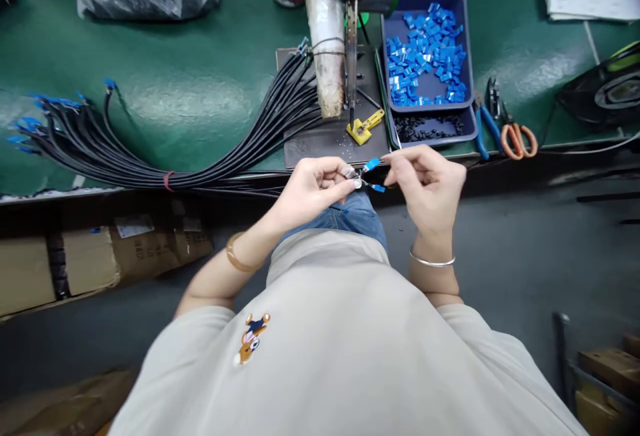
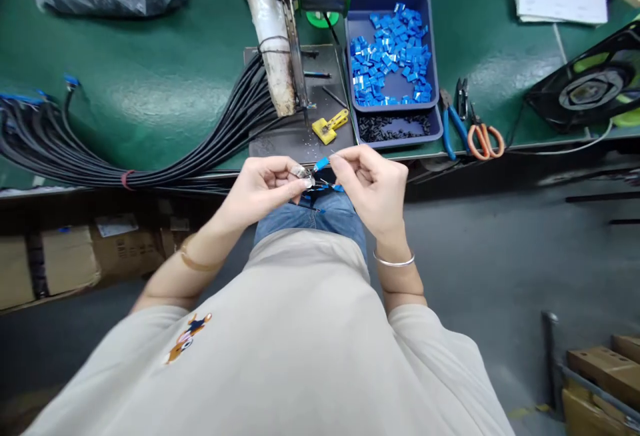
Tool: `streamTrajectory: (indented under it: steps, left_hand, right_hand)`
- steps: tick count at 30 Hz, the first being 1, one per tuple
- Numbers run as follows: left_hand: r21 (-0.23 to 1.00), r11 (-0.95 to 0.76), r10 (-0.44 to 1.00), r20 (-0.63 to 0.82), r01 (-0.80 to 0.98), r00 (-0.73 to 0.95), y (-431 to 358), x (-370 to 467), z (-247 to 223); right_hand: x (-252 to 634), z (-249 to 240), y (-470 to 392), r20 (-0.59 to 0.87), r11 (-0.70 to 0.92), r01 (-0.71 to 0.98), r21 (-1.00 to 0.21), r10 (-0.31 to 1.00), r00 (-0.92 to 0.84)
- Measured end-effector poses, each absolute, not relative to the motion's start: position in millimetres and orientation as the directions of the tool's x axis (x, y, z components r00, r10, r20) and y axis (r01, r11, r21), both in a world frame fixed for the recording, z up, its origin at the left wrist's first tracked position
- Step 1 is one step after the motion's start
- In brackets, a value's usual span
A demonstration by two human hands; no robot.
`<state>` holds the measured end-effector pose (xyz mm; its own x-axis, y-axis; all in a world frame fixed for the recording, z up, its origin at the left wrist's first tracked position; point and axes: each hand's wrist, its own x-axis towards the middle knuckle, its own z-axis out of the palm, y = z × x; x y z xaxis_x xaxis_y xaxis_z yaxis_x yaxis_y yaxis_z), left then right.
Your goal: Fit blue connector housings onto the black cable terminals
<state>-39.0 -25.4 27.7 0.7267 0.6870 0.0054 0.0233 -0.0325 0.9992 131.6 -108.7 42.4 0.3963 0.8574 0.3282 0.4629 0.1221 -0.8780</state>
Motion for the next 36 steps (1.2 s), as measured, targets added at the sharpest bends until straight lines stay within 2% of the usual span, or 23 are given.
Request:
streamTrajectory:
  steps: [1,3,8,16,24,27,36]
  left_hand:
    - [0.999,0.047,0.704,-0.031,-0.003,0.710,-27.3,-37.6,20.1]
    - [0.995,0.087,0.733,-0.030,-0.051,0.679,-30.5,-35.1,9.7]
    - [0.994,-0.014,0.821,0.075,-0.111,0.566,-29.0,-31.5,-1.0]
    - [0.985,0.153,0.763,-0.067,-0.080,0.643,-15.2,-28.4,-8.7]
    - [0.969,0.236,0.751,-0.130,-0.079,0.648,-12.2,-29.7,-6.3]
    - [0.967,0.242,0.756,-0.140,-0.075,0.639,-11.7,-29.4,-7.1]
    - [0.968,0.232,0.776,-0.122,-0.099,0.619,-9.8,-25.5,-10.5]
  right_hand:
    - [130.5,39.5,-105.8,0.298,0.102,0.465,-0.880,0.879,0.373]
    - [129.6,33.3,-99.9,0.258,0.083,0.462,-0.883,0.908,0.331]
    - [136.0,21.9,-89.8,0.159,0.066,0.307,-0.949,0.945,0.286]
    - [149.0,16.7,-76.5,0.026,-0.020,0.227,-0.974,0.980,0.198]
    - [149.0,12.9,-64.5,-0.035,-0.035,0.001,-0.999,0.993,0.109]
    - [148.5,11.9,-63.7,-0.036,-0.038,0.011,-0.999,0.992,0.123]
    - [149.0,11.6,-67.7,0.031,-0.003,0.188,-0.982,0.983,0.182]
